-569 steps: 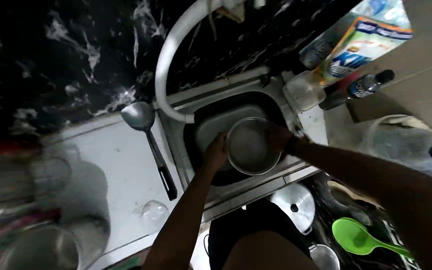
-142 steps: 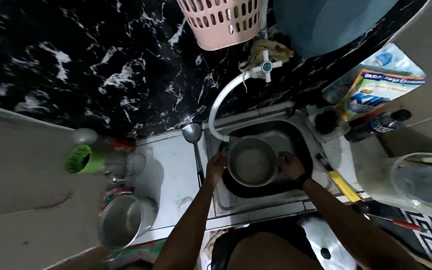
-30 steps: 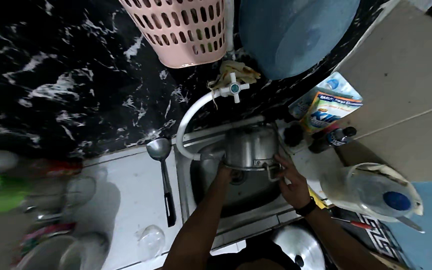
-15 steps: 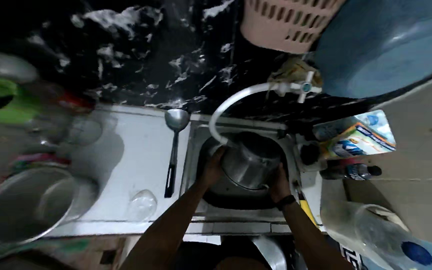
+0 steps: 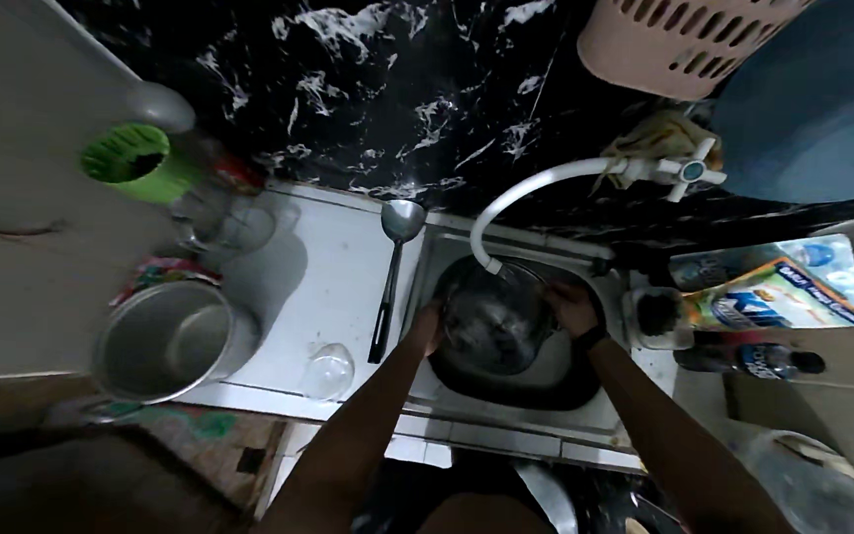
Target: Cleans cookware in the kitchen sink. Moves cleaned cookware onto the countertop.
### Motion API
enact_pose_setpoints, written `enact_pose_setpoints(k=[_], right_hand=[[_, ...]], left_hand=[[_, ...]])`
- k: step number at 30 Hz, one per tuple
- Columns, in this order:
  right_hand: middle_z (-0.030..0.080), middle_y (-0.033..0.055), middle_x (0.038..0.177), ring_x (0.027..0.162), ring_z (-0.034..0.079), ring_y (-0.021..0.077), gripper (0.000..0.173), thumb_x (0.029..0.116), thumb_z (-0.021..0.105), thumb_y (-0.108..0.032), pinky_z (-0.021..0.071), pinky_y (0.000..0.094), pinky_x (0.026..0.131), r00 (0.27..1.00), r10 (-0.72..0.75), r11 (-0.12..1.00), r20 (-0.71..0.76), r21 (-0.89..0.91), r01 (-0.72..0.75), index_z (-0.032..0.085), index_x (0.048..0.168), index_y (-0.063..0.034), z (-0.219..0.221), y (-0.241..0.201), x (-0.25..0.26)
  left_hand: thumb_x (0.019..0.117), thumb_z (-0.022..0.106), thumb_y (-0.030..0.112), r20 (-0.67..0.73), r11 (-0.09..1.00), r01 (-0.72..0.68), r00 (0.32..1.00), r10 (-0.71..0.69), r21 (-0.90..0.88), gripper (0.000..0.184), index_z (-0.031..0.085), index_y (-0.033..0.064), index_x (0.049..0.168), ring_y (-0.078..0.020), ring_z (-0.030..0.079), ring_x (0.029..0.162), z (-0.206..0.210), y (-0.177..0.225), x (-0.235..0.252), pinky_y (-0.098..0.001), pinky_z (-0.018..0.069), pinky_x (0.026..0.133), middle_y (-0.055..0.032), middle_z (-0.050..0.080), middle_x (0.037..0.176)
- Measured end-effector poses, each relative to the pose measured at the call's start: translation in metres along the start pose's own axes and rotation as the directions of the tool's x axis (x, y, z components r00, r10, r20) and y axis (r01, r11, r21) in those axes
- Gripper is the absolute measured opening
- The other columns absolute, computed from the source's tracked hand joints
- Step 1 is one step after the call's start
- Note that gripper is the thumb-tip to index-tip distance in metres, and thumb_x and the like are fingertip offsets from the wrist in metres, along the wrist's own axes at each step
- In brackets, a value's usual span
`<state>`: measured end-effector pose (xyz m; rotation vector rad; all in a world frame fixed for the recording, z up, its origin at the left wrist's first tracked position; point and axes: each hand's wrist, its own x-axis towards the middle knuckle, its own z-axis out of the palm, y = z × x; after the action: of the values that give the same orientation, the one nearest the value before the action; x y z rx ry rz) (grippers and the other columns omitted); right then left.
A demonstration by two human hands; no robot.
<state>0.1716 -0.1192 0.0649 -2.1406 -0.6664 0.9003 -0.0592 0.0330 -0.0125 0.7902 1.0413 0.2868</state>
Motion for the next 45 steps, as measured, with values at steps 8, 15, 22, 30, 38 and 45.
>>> enact_pose_setpoints(k=[8,15,22,30,38,45], right_hand=[[0.076,0.0045,0.112,0.115,0.067,0.0184,0.027,0.0991,0.066,-0.035,0.0415,0.0458,0.114,0.766,-0.532,0.716,0.361,-0.291,0.635,0.08,0.106,-0.0131,-0.019,0.008,-0.034],[0.075,0.0093,0.115,0.11,0.069,0.02,0.031,0.0982,0.069,-0.034,0.0529,0.0446,0.104,0.861,-0.148,0.916,0.486,-0.26,0.304,0.077,0.115,-0.0091,-0.029,0.02,-0.06],[0.067,0.0188,0.129,0.11,0.07,0.024,0.036,0.1108,0.043,-0.016,0.0568,0.037,0.097,0.916,0.063,0.85,0.395,0.459,-0.257,0.054,0.138,0.0038,0.047,-0.01,0.015],[0.057,0.025,0.143,0.138,0.051,0.0372,0.046,0.1083,0.048,-0.032,0.0369,0.0532,0.118,0.935,-0.157,0.948,0.318,-0.217,0.233,0.06,0.139,0.0009,0.062,-0.054,0.029],[0.065,0.0234,0.13,0.121,0.063,0.0361,0.041,0.1049,0.059,-0.028,0.0464,0.0552,0.108,0.859,-0.163,0.918,0.485,-0.246,0.313,0.061,0.134,0.0014,0.005,-0.06,0.007],[0.058,0.0198,0.143,0.126,0.061,0.0347,0.058,0.1039,0.057,-0.035,0.0503,0.0548,0.106,0.735,-0.537,0.833,-0.413,-0.397,0.385,0.044,0.152,-0.0065,-0.118,-0.13,-0.071]], left_hand=[[0.1049,0.036,0.062,0.117,0.951,0.055,0.989,-0.095,0.305,0.065,0.045,0.0138,0.148,-0.0257,0.061,0.099,0.011,0.028,0.014,-0.0459,0.055,0.084,-0.0137,0.058,0.123],[0.1027,0.062,0.033,0.037,0.849,-0.008,0.999,-0.014,0.528,0.043,0.057,0.0035,0.134,-0.03,0.067,0.103,0.037,0.042,-0.001,-0.0484,0.0586,0.084,-0.02,0.064,0.123],[0.1055,0.056,0.023,0.022,0.818,-0.088,0.996,0.092,0.569,0.031,0.061,-0.0026,0.122,-0.0234,0.067,0.098,0.034,0.011,-0.061,-0.0422,0.0589,0.085,-0.0173,0.066,0.112],[0.1089,0.049,0.023,-0.098,0.92,-0.022,0.993,0.066,0.392,0.036,0.056,-0.0016,0.134,-0.0277,0.062,0.111,0.036,0.014,-0.111,-0.047,0.0554,0.092,-0.019,0.06,0.127],[0.1083,0.05,0.021,-0.106,0.964,-0.042,0.992,0.072,0.261,0.034,0.055,-0.0018,0.134,-0.0294,0.062,0.113,0.041,0.02,-0.121,-0.048,0.0555,0.092,-0.02,0.059,0.129],[0.1084,0.051,0.023,-0.07,0.943,-0.111,0.988,0.14,0.314,0.037,0.054,-0.0031,0.135,-0.0263,0.067,0.104,0.045,0.027,-0.137,-0.0441,0.0595,0.087,-0.0199,0.063,0.122]])
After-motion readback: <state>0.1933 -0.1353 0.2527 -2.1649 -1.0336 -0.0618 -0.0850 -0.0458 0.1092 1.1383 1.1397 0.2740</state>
